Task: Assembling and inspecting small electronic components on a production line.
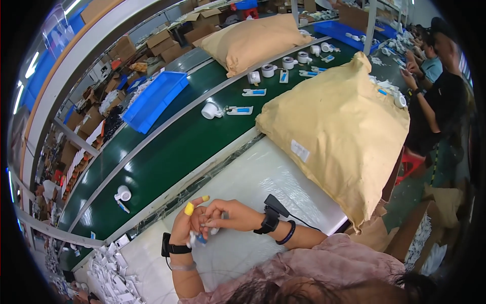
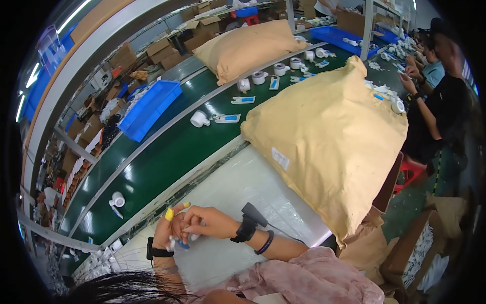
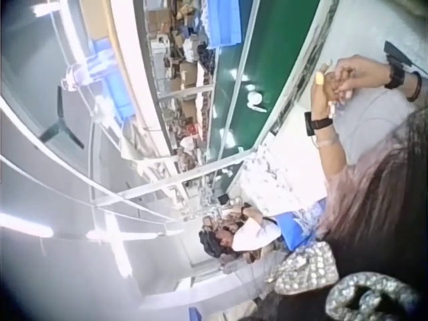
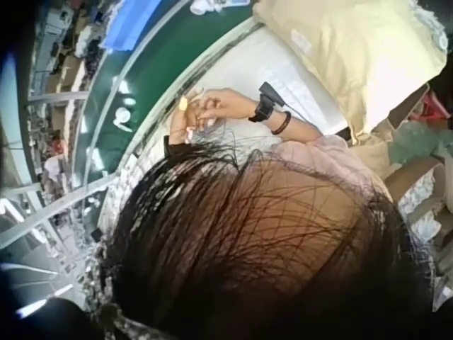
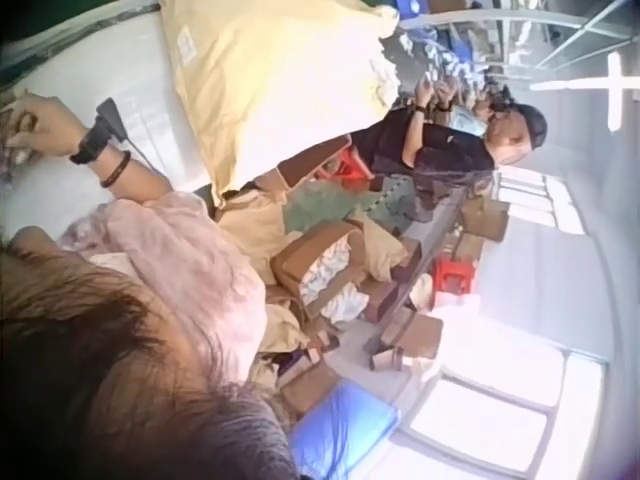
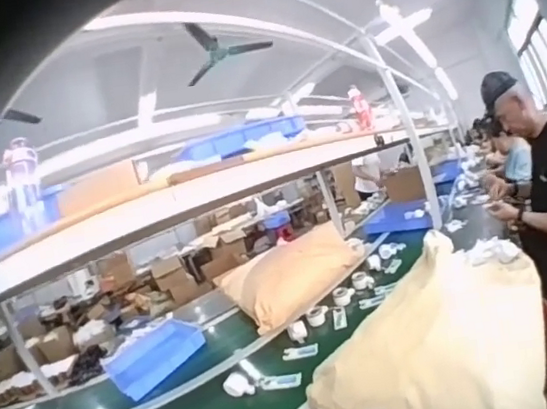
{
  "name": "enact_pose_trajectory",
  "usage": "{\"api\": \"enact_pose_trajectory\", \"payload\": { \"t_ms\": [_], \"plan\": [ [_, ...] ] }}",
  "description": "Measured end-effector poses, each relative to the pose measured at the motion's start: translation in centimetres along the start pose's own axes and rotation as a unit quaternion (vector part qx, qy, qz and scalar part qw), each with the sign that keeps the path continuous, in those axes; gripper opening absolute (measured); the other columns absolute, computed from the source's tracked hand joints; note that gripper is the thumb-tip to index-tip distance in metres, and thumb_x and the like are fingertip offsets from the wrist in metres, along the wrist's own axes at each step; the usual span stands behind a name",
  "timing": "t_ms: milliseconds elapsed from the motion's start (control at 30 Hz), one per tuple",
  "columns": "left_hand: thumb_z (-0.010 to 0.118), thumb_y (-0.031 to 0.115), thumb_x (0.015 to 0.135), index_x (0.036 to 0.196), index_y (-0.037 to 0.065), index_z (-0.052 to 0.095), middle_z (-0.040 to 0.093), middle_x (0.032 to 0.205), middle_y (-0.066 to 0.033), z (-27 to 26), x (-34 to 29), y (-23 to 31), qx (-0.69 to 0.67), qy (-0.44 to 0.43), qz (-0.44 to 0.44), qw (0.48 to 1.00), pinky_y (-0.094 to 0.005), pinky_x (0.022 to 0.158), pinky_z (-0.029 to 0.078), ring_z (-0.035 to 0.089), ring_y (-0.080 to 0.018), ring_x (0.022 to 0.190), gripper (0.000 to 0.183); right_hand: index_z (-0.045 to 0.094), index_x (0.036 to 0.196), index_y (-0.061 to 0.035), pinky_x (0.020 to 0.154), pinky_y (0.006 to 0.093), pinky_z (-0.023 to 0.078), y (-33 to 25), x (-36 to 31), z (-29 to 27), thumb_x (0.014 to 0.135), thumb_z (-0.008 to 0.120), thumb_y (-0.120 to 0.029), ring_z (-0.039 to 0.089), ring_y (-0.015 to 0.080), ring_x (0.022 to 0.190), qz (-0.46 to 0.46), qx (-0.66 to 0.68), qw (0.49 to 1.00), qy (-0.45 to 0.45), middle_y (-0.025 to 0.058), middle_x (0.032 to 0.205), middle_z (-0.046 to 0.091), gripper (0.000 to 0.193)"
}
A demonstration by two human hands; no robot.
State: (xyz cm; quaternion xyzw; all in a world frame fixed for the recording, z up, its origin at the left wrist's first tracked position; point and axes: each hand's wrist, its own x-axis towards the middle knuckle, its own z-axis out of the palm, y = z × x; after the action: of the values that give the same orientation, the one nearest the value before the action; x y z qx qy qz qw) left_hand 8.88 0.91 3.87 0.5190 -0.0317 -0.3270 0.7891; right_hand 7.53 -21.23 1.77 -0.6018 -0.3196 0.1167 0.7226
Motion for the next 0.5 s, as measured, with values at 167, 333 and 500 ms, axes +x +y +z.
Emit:
{"api": "enact_pose_trajectory", "payload": {
  "t_ms": [167,333,500],
  "plan": [
    [0.048,0.041,0.1,0.142,0.002,0.035,0.054,0.122,-0.015,1.1,-1.8,-0.6,-0.035,-0.004,0.046,0.998,-0.0402,0.075,0.054,0.064,-0.0272,0.091,0.059,0.055,0.094,-0.003,0.068,0.0276,0.05,0.2,0.5,-0.1,0.093,0.061,-0.011,0.063,0.0116,0.075,0.049,0.023,0.998,-0.041,0.0063,0.084,0.066,0.01],
    [0.079,0.013,0.076,0.144,0.002,0.033,0.054,0.124,-0.0124,4.1,-4.5,-1.3,0.109,0.019,0.131,0.985,-0.0363,0.089,0.047,0.058,-0.0243,0.103,0.083,0.053,0.093,-0.0015,0.064,0.0271,0.051,-3.1,2.4,-1.4,0.094,0.058,-0.011,0.064,0.0125,0.074,-0.018,-0.142,0.983,-0.111,0.0073,0.078,0.065,0.01],
    [0.079,0.012,0.072,0.135,0.0,0.039,0.058,0.11,-0.0156,7.5,-3.4,-2.4,0.586,0.093,0.168,0.788,-0.0382,0.09,0.044,0.058,-0.0302,0.1,0.076,0.055,0.095,-0.0024,0.059,0.0256,0.046,-1.4,2.3,-3.3,0.095,0.058,-0.013,0.057,0.0107,0.065,0.043,-0.094,0.99,-0.097,0.0047,0.074,0.061,0.011]
  ]
}}
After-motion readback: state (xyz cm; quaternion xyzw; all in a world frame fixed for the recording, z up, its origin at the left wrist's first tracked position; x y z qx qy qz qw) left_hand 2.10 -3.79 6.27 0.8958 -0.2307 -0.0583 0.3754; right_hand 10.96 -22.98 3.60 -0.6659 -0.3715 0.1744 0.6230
